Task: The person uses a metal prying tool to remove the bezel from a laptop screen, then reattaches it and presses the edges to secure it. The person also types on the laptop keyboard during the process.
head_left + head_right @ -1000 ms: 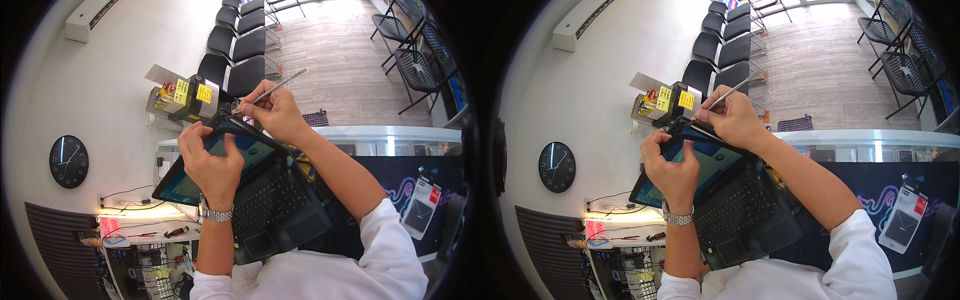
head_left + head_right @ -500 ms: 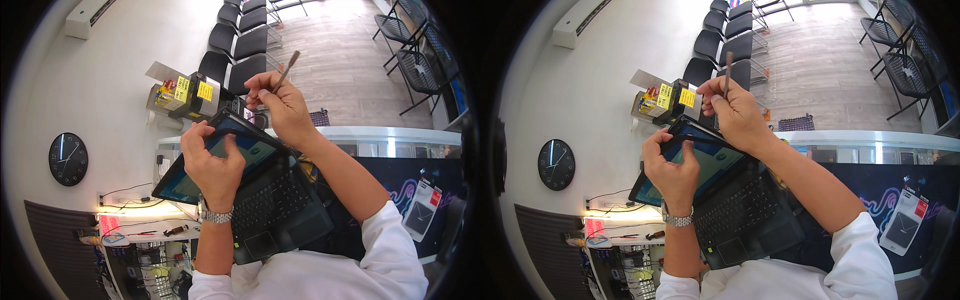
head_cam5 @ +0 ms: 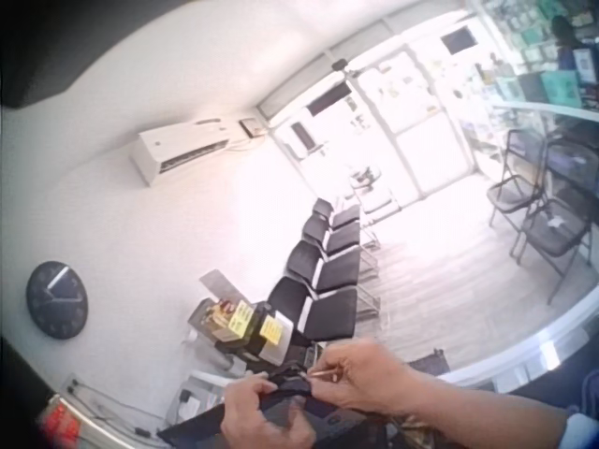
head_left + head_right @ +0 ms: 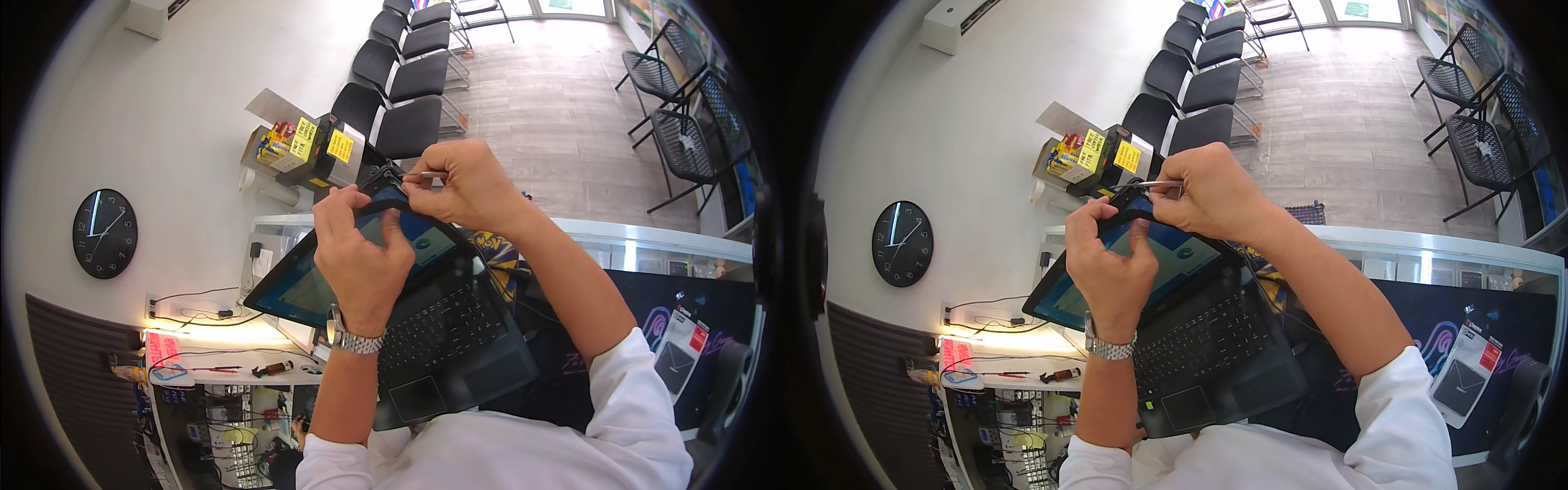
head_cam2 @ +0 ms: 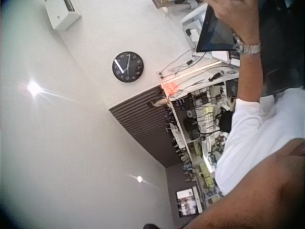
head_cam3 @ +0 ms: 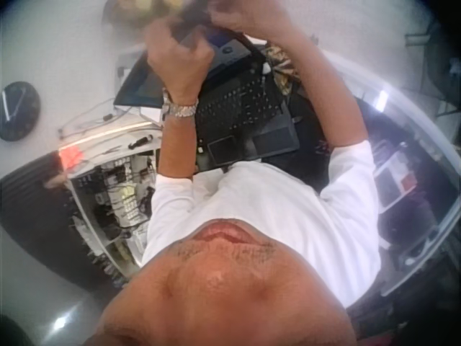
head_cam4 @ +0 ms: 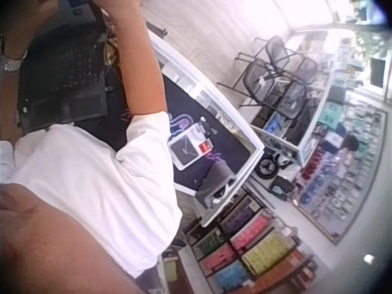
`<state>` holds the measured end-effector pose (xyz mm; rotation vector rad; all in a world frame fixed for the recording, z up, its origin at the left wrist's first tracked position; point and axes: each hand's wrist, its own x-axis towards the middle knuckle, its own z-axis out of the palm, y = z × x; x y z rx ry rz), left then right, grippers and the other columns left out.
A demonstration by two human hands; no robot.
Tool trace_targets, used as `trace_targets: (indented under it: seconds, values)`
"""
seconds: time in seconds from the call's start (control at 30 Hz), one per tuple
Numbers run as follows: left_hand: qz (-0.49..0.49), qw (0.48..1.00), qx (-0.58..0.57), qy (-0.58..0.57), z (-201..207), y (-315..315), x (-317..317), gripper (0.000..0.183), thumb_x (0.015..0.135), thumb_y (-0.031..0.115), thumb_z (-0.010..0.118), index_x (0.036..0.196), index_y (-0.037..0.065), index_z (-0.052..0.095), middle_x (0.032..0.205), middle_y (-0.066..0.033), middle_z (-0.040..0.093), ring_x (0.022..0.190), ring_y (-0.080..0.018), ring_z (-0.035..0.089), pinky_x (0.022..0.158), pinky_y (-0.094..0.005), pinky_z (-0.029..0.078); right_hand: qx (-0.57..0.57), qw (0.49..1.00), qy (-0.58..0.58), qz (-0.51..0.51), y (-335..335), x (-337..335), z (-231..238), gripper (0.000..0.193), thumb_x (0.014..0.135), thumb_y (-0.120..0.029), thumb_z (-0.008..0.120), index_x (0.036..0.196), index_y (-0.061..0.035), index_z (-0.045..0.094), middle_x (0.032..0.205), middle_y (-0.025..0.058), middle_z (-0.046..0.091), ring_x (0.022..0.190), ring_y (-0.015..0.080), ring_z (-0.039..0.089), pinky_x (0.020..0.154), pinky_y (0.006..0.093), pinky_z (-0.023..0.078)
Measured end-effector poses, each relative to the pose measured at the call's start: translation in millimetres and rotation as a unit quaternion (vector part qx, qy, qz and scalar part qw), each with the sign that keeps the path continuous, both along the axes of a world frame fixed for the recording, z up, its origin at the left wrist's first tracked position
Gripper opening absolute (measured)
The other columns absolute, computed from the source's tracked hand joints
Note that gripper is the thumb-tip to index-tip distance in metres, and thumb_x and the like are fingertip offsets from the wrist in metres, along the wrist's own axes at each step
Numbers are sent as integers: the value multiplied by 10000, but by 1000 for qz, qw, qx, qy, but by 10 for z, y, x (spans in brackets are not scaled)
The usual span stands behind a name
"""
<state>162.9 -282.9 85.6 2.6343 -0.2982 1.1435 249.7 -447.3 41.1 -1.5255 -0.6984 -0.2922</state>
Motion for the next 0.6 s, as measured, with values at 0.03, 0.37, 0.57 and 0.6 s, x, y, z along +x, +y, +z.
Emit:
trace_targets:
  seconds: [0.03,0.37,0.57,0.6]
  values:
    - [-2,1000,-2,1,3,2,-2,348,785,1,805,1064,2,597,1099,-196,664,1100,-453,682,1032,-522,575,15,1000,5,-6,15,25,-5,206,838,-139,866,903,41,790,779,184,758,713,277,774,688,343,600]
    - [-9,1000,-14,2,7,24,-12,348,788,-2,796,1072,8,594,1091,-198,662,1094,-467,678,1049,-538,568,-39,991,-131,-13,64,180,-70,203,791,-139,893,977,-67,857,830,119,761,751,280,747,669,369,575]
    - [-9,1000,-19,9,-16,60,-6,356,794,14,799,1088,12,598,1124,-197,668,1139,-487,671,1082,-555,544,-35,998,-48,14,93,137,-63,213,813,-181,896,986,-63,856,849,127,777,761,250,764,690,352,590]
    - [-8,1000,-16,12,-15,70,-8,361,798,18,799,1101,14,602,1144,-201,674,1152,-491,669,1096,-557,534,-45,999,-11,18,80,127,-53,227,831,-205,898,995,-54,853,869,136,790,774,230,777,704,340,597]
